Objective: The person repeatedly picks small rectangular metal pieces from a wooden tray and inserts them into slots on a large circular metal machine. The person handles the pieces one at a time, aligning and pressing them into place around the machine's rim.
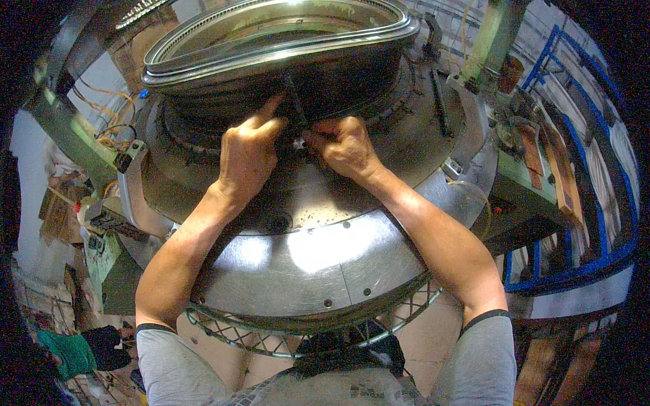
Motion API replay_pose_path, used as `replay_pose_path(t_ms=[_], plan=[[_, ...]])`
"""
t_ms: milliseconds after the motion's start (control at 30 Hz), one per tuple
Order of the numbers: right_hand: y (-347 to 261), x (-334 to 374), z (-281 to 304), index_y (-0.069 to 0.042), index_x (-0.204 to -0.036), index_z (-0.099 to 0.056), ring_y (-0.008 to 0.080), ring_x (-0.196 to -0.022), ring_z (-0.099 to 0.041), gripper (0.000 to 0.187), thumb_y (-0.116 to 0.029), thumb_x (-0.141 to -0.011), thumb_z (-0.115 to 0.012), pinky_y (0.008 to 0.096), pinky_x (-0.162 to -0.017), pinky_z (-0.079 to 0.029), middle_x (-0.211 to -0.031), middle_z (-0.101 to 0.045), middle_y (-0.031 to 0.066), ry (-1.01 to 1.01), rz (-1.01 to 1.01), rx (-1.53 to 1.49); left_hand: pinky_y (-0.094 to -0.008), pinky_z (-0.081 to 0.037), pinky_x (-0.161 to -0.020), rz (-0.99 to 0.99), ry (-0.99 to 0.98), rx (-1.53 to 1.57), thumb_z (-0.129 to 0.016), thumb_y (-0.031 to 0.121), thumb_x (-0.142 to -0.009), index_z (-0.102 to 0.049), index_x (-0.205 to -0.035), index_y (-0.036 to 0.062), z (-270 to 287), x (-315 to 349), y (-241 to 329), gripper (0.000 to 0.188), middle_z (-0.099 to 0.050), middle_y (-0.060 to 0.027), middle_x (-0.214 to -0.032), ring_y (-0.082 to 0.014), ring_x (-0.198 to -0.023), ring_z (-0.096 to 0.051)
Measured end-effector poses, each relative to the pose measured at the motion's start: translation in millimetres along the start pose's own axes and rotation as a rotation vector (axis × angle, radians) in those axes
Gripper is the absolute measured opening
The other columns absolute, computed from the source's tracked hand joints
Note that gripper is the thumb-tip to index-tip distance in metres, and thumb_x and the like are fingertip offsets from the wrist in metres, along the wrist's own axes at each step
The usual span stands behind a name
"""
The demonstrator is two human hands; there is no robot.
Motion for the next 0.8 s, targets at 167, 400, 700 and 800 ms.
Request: replay_pose_path(t_ms=[167, 400, 700, 800], plan=[[-1.5, -0.1, -1.8, -0.001, -0.078, -0.071, 0.0076, -0.052, -0.056, 0.024, -0.015, -0.096, -0.068, 0.0255, -0.046, -0.043, -0.063, -0.063, 0.0004, 0.037, 0.091, 0.033, -0.0435, -0.061, -0.07, 0.019, -0.017, 0.007, -0.062, -0.008, -0.066, -0.066, -0.087, 0.0035, -0.2, -0.1, 0.6, 0.024, -0.06, -0.0175, -0.136, -0.0385, -0.084, -0.072], [-0.2, -1.7, 1.1, -0.002, -0.084, -0.075, 0.0149, -0.06, -0.061, 0.016, -0.017, -0.087, -0.071, 0.0351, -0.059, -0.05, -0.072, -0.072, 0.0146, 0.024, 0.001, 0.093, -0.0434, -0.061, -0.071, 0.012, -0.012, 0.018, -0.059, -0.009, -0.067, -0.068, -0.088, 0.0018, -0.6, -0.3, 1.0, 0.025, -0.059, -0.0189, -0.136, -0.0401, -0.084, -0.071], [-3.6, -0.3, 0.7, -0.002, -0.087, -0.076, 0.0156, -0.059, -0.061, 0.016, -0.017, -0.088, -0.071, 0.0355, -0.059, -0.05, -0.073, -0.072, 0.0153, 0.034, -0.015, 0.084, -0.0435, -0.062, -0.07, 0.018, -0.063, -0.014, -0.062, -0.006, -0.068, -0.068, -0.086, 0.0042, -4.0, 0.9, -3.4, 0.022, -0.056, -0.0173, -0.142, -0.0385, -0.083, -0.072], [-3.3, 0.1, 1.3, -0.003, -0.09, -0.077, 0.0163, -0.059, -0.062, 0.016, -0.017, -0.088, -0.072, 0.0354, -0.06, -0.051, -0.073, -0.073, 0.016, 0.004, -0.049, 0.084, -0.0429, -0.062, -0.07, 0.016, -0.063, -0.021, -0.062, -0.007, -0.067, -0.068, -0.086, 0.0041, -4.3, 1.1, -4.2, 0.022, -0.055, -0.0183, -0.142, -0.0386, -0.083, -0.072]])
Point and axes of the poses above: each hand's wrist, its own x-axis away from the middle knuckle, its own z-axis out of the back of the hand, y = z × x, the point moved 2 cm from there along -x, towards the middle knuckle
